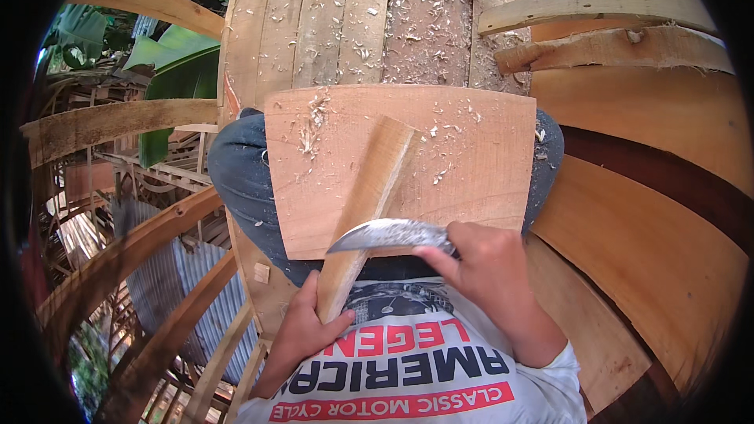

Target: The person sits cross-legged on a wooden platform and uses a curved knife to shave and shape a long, thin piece of wood. They hold the wood with their left hand and repeatedly scrape the surface with the knife in their right hand, producing wood shavings.

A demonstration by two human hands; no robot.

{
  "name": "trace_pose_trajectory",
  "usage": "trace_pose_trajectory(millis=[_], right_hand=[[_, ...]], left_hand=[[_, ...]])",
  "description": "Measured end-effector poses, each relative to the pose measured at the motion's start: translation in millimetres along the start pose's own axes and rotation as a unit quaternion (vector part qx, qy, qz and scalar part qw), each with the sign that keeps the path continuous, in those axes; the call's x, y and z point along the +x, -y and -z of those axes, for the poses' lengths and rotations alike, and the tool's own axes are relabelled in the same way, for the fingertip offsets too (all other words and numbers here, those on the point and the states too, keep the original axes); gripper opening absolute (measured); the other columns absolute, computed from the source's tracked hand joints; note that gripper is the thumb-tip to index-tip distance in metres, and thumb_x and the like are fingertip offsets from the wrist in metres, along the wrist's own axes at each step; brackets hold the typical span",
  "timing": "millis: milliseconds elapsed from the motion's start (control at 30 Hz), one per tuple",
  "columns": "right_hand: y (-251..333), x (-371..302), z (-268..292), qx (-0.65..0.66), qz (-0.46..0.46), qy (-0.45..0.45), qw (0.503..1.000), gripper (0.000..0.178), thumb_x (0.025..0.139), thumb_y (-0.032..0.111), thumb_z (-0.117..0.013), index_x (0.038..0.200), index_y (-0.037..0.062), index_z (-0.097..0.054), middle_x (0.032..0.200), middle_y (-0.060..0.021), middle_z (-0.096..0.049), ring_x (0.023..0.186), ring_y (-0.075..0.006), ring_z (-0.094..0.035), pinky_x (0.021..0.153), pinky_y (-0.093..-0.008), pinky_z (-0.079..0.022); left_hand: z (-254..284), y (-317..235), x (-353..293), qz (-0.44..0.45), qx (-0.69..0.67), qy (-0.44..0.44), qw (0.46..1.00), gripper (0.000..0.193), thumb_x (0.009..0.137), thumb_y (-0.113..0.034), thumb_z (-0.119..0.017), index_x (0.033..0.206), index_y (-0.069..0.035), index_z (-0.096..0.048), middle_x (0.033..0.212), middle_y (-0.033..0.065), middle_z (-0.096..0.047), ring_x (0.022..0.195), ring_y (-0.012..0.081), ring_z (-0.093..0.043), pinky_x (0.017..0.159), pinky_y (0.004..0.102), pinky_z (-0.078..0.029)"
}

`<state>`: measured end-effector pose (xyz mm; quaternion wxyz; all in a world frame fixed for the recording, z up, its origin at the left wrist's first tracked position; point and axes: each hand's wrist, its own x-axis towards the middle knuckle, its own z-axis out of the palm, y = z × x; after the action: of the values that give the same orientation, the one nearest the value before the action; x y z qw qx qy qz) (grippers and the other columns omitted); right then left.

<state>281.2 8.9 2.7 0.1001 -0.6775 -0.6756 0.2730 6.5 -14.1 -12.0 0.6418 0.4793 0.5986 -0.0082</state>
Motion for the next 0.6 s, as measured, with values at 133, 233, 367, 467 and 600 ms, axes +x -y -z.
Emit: trace_pose_trajectory(millis=[133,233,367,467,600], right_hand=[[4.9,1.9,-16.2,-0.011,0.023,0.043,0.999,0.050,0.077,0.049,-0.073,0.060,0.0069,-0.053,0.054,-0.0093,-0.054,0.049,-0.0273,-0.058,0.047,-0.0369,-0.044],[-0.9,8.5,-13.4,-0.043,0.036,0.017,0.998,0.051,0.075,0.052,-0.073,0.059,0.0075,-0.052,0.053,-0.0083,-0.053,0.048,-0.0262,-0.057,0.046,-0.0365,-0.043],[-11.6,17.7,-7.9,-0.073,0.047,-0.029,0.996,0.051,0.076,0.051,-0.073,0.061,0.0060,-0.054,0.052,-0.0103,-0.052,0.047,-0.0270,-0.056,0.045,-0.0366,-0.042],[-55.3,32.6,-6.3,-0.060,-0.125,-0.181,0.974,0.048,0.083,0.043,-0.071,0.066,0.0001,-0.057,0.055,-0.0156,-0.054,0.046,-0.0284,-0.056,0.044,-0.0366,-0.041],[-56.4,38.4,46.3,0.046,-0.200,-0.168,0.964,0.042,0.089,0.034,-0.068,0.068,-0.0014,-0.057,0.055,-0.0187,-0.053,0.047,-0.0315,-0.054,0.045,-0.0370,-0.040]], left_hand=[[0.5,-2.8,-0.1,0.005,0.009,-0.003,1.000,0.055,0.073,-0.031,-0.078,0.107,0.000,-0.048,0.087,0.0255,-0.066,0.083,0.0381,-0.068,0.073,0.0421,-0.052],[0.6,-3.9,0.8,-0.013,0.016,-0.004,1.000,0.053,0.074,-0.030,-0.078,0.105,0.000,-0.048,0.087,0.0250,-0.066,0.083,0.0373,-0.068,0.072,0.0417,-0.052],[-0.8,-5.2,-1.6,0.047,-0.005,0.021,0.999,0.055,0.073,-0.014,-0.077,0.119,0.002,-0.049,0.100,0.0176,-0.063,0.094,0.0220,-0.062,0.082,0.0346,-0.049],[0.6,-4.1,-5.2,0.045,-0.012,0.032,0.998,0.054,0.074,-0.014,-0.076,0.117,0.003,-0.048,0.098,0.0169,-0.062,0.092,0.0201,-0.061,0.080,0.0335,-0.049],[-1.2,6.1,-11.1,0.039,0.003,0.018,0.999,0.054,0.074,-0.016,-0.078,0.114,0.003,-0.046,0.094,0.0156,-0.062,0.088,0.0181,-0.060,0.078,0.0331,-0.049]])
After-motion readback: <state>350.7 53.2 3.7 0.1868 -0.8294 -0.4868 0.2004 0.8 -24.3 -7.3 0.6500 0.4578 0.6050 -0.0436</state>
